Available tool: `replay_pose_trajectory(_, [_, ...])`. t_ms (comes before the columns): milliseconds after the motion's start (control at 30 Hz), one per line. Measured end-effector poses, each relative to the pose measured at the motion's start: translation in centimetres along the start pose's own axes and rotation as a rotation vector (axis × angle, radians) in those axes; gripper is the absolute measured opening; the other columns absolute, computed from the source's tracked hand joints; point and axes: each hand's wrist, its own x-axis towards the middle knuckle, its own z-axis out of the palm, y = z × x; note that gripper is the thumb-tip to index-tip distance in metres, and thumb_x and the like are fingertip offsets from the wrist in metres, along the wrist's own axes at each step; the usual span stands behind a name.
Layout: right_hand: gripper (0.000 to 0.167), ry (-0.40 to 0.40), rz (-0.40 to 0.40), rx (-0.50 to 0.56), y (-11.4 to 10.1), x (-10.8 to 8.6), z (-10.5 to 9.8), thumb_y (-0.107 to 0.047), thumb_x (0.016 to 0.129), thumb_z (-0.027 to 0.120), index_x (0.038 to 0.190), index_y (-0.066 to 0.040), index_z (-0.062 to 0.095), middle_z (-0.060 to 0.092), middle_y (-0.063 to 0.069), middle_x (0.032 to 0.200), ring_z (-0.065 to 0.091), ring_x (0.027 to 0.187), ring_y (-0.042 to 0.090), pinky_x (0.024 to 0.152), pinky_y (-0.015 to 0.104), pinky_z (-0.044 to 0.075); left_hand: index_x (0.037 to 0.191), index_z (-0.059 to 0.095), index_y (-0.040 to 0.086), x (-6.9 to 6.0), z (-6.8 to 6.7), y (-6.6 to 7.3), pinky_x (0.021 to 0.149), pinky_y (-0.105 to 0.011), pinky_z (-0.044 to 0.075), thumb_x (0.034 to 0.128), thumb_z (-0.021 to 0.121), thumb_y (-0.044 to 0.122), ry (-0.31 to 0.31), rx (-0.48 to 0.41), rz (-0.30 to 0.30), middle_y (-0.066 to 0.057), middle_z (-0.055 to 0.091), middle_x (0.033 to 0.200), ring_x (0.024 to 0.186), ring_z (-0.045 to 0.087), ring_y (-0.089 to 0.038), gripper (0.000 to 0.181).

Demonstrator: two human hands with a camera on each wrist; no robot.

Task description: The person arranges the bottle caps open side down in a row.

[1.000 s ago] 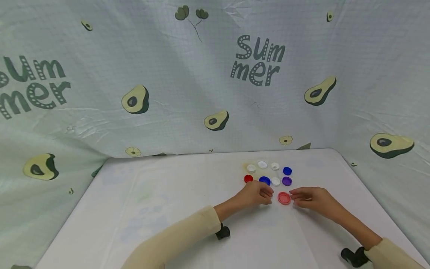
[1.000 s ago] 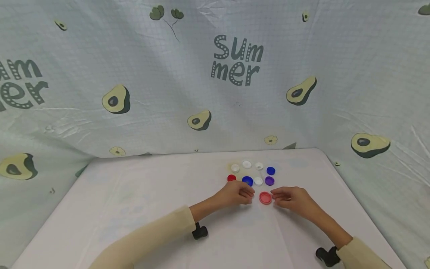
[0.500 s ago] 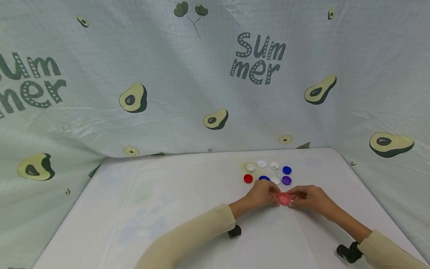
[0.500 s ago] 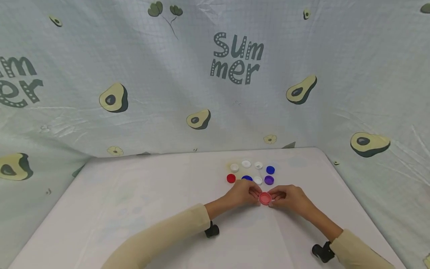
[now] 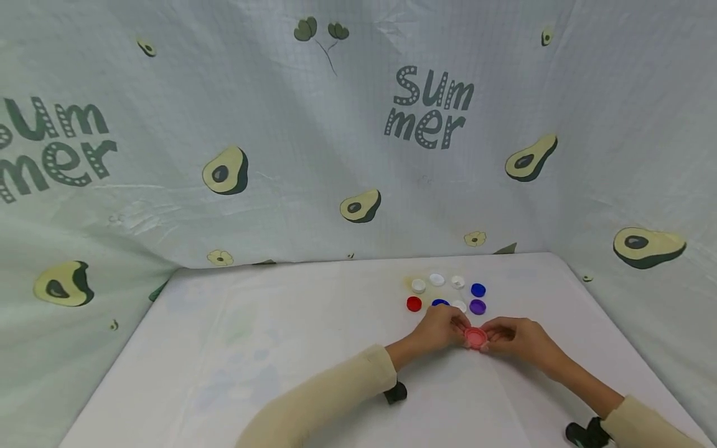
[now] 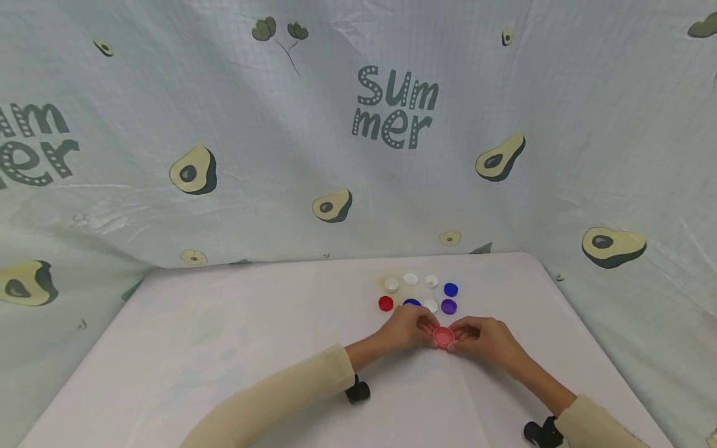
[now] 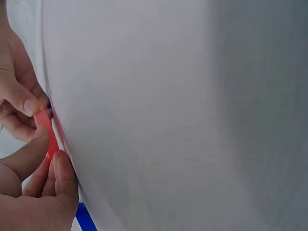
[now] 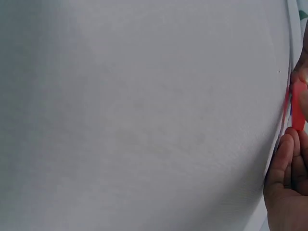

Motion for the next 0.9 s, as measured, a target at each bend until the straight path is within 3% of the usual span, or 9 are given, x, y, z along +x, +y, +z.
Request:
replay_pose_trajectory(200, [0.042,0.019,0.01,0.073,-0.2,-1.1,0.2,-0.033,0.084,0.084,0.116,-0.007,0.074,0.075,-0.002,0.098,0.068,0.086,0.006,0.074,0.019,0.056,0.106,0.076,0.001,-1.1,0.1,0.0,0.072,-0.012,0.053,0.084,0.081,0.0,0.02,-0.078,0.012,-0.002,0.075,0.092,0.078,0.064,0.0,0.023])
replay_pose_trajectory(467, [0.046,0.035,0.01,0.147,-1.6,-2.0,0.7,-0.031,0.084,0.084,0.12,-0.004,0.072,0.076,0.003,0.103,0.071,0.089,0.009,0.078,0.02,0.058,0.108,0.078,0.005,-2.3,-0.5,-0.5,0.076,-0.014,0.055,0.085,0.081,0.004,0.047,-0.176,0.012,0.002,0.078,0.099,0.086,0.07,0.0,0.023])
replay_pose_trajectory(700, [0.046,0.044,-0.03,0.185,-3.3,-1.8,1.1,-0.031,0.084,0.084,0.119,-0.004,0.072,0.076,0.004,0.104,0.071,0.089,0.009,0.077,0.02,0.058,0.109,0.079,0.006,-3.6,-2.0,-0.8,0.078,-0.017,0.057,0.085,0.082,0.006,0.07,-0.23,-0.006,0.003,0.077,0.1,0.088,0.072,-0.002,0.024])
replay_pose_trajectory(900, [0.042,0.063,-0.066,0.197,-5.0,-1.3,1.8,-0.029,0.084,0.085,0.118,-0.006,0.073,0.075,0.004,0.103,0.072,0.089,0.01,0.077,0.021,0.059,0.111,0.079,0.006,-5.1,-3.8,-1.1,0.078,-0.018,0.058,0.0836,0.083,0.007,0.101,-0.249,0.039,0.001,0.077,0.1,0.088,0.072,-0.004,0.028])
